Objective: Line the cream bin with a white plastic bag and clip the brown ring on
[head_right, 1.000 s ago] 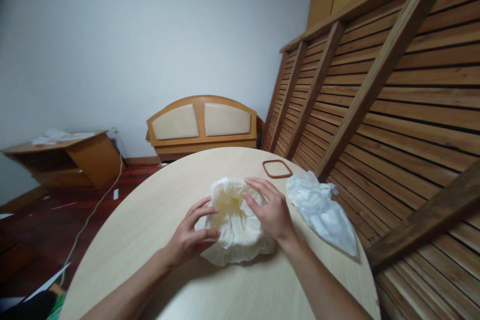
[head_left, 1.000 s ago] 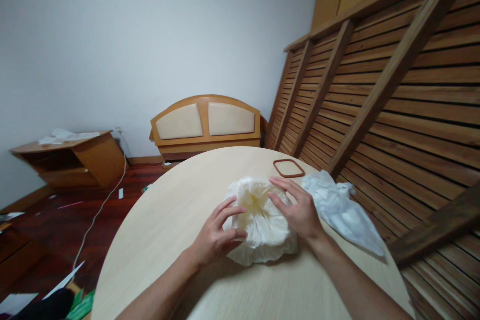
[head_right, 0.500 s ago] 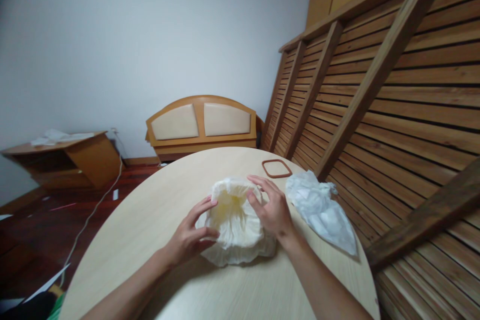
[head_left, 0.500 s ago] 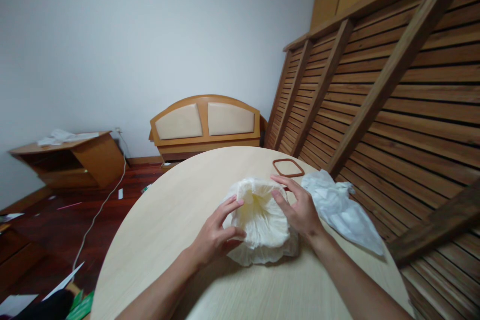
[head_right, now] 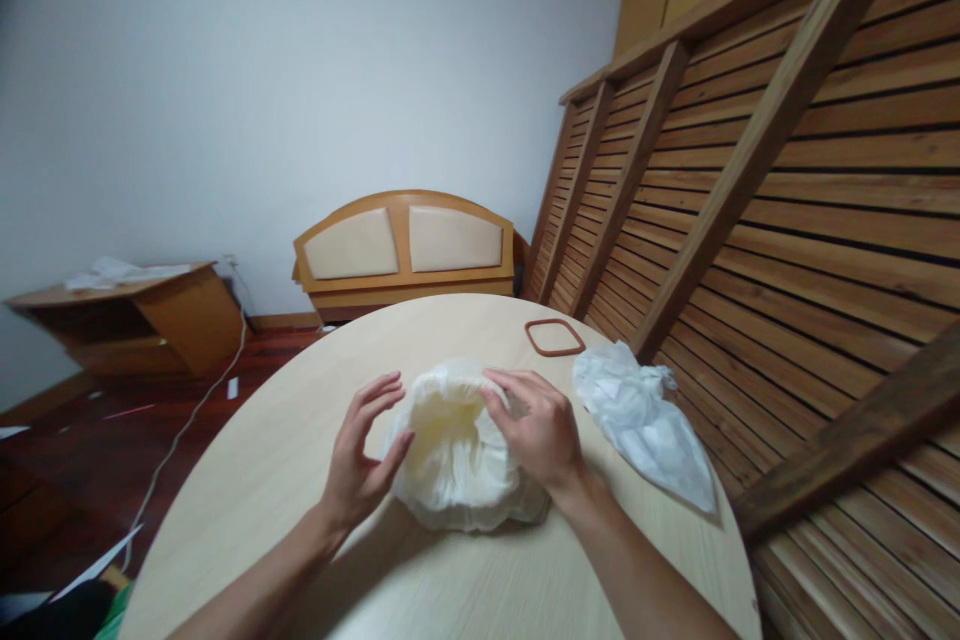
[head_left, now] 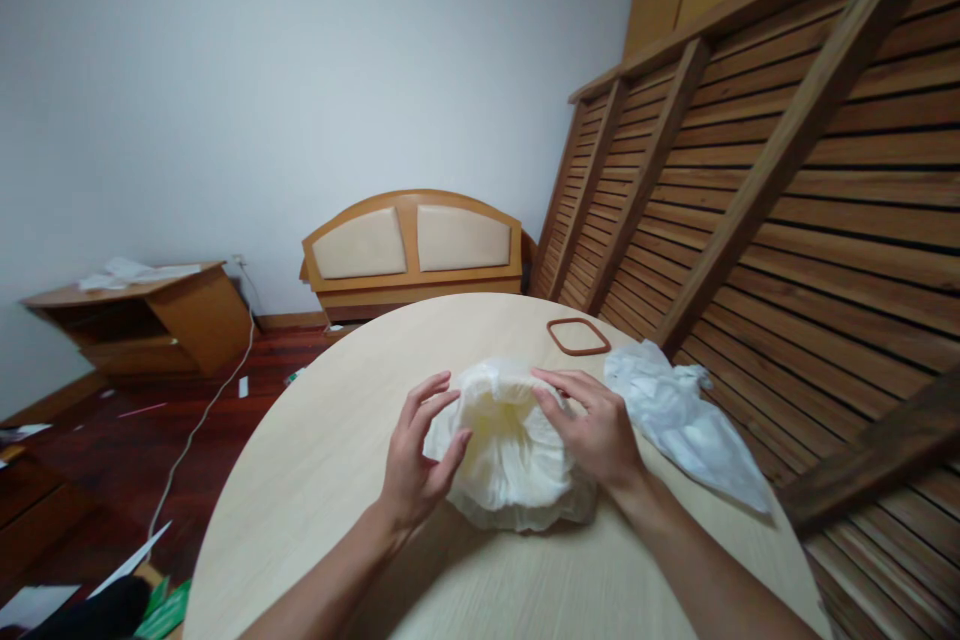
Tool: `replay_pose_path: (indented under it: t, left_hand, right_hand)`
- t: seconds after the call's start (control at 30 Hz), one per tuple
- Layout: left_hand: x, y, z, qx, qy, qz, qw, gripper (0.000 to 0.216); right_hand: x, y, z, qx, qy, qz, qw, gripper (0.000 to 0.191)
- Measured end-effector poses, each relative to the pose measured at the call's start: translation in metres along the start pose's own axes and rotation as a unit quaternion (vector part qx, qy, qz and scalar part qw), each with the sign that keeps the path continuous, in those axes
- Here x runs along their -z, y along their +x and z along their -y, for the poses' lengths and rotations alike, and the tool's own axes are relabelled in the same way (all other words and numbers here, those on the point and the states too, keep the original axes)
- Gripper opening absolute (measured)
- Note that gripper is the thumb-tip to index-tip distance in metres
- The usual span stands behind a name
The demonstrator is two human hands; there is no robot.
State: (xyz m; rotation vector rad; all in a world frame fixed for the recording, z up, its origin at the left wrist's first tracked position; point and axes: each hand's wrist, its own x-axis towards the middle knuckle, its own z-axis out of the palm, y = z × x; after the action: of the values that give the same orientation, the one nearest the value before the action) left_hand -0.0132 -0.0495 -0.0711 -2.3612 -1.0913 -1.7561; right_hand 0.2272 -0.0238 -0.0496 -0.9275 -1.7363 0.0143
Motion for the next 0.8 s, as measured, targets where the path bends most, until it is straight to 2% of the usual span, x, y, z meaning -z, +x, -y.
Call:
replay_pose_path:
  t: [0.07, 0.2, 0.5, 0.63, 0.8]
  left_hand:
    - [-0.0031, 0.0009, -0.0023, 0.033, 0.004, -0.014, 0.999, 0.041]
    - [-0.0045, 0.0019, 0.0009, 0.071, 0.003, -0.009, 0.997, 0.022]
    - [-0.0009, 0.0051, -0.0005, 0.138, -0.010, -0.013, 0.990, 0.017]
    - [-0.0013, 0.0039, -0.0011, 0.131, -0.013, -0.015, 0.991, 0.021]
    - [-0.0020, 0.0024, 0.0023, 0.067, 0.021, -0.009, 0.998, 0.028]
  right_hand:
    - [-0.0029, -0.0026, 0.0068, 0.044, -0.004, 0.013, 0.999, 0.018]
    - [-0.0061, -0.0057, 0.0120, 0.095, -0.010, 0.028, 0.995, 0.018]
    - [-0.0026, -0.0018, 0.0057, 0.103, -0.049, 0.047, 0.992, 0.016]
    - [-0.0010, -0.0011, 0.0056, 0.102, -0.066, 0.059, 0.991, 0.017]
    - [-0.0031, -0.0028, 0.0038, 0.118, -0.079, 0.062, 0.988, 0.017]
